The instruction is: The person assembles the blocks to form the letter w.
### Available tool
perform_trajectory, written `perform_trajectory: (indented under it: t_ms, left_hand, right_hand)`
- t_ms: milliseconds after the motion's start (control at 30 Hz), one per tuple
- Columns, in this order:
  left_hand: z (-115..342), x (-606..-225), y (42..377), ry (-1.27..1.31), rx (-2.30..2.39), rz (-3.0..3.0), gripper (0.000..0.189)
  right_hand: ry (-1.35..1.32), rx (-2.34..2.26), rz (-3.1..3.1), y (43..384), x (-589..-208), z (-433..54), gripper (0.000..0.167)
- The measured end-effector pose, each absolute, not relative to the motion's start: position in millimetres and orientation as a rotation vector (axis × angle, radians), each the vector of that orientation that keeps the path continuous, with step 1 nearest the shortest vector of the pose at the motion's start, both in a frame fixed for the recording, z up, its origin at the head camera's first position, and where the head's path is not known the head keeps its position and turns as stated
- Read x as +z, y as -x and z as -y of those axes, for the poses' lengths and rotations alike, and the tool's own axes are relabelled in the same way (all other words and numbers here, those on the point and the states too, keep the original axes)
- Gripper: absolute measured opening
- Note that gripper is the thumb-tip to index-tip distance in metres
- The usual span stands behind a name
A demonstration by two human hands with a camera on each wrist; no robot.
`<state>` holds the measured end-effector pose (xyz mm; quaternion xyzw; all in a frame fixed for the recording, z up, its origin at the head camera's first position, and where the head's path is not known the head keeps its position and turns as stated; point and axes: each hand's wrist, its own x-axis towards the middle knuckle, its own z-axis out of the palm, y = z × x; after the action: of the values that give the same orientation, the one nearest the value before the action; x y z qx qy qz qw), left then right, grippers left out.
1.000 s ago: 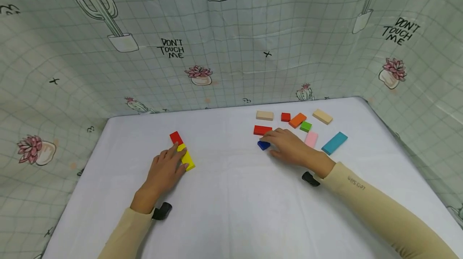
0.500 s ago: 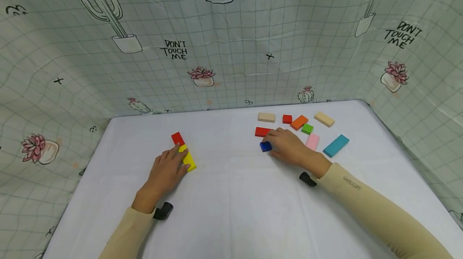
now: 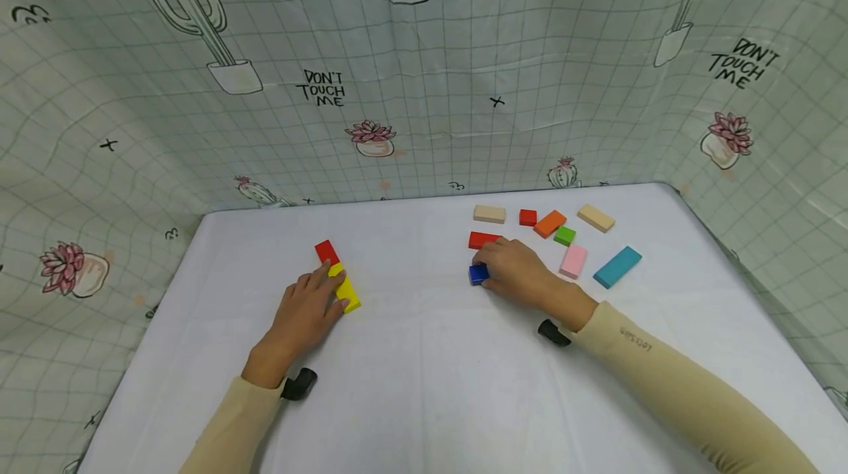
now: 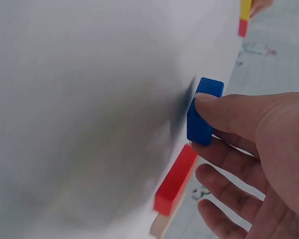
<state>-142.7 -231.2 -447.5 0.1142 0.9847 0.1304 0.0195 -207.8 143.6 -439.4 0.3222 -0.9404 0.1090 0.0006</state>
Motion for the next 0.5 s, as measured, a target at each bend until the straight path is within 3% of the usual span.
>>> perform_trajectory:
  t_ms: [500]
  left_hand:
    - [231, -444, 142, -0.357, 0.41, -3.054, 0.055]
  right_hand:
    - [-1.141, 0.387, 2.894, 177, -431, -88, 0.034]
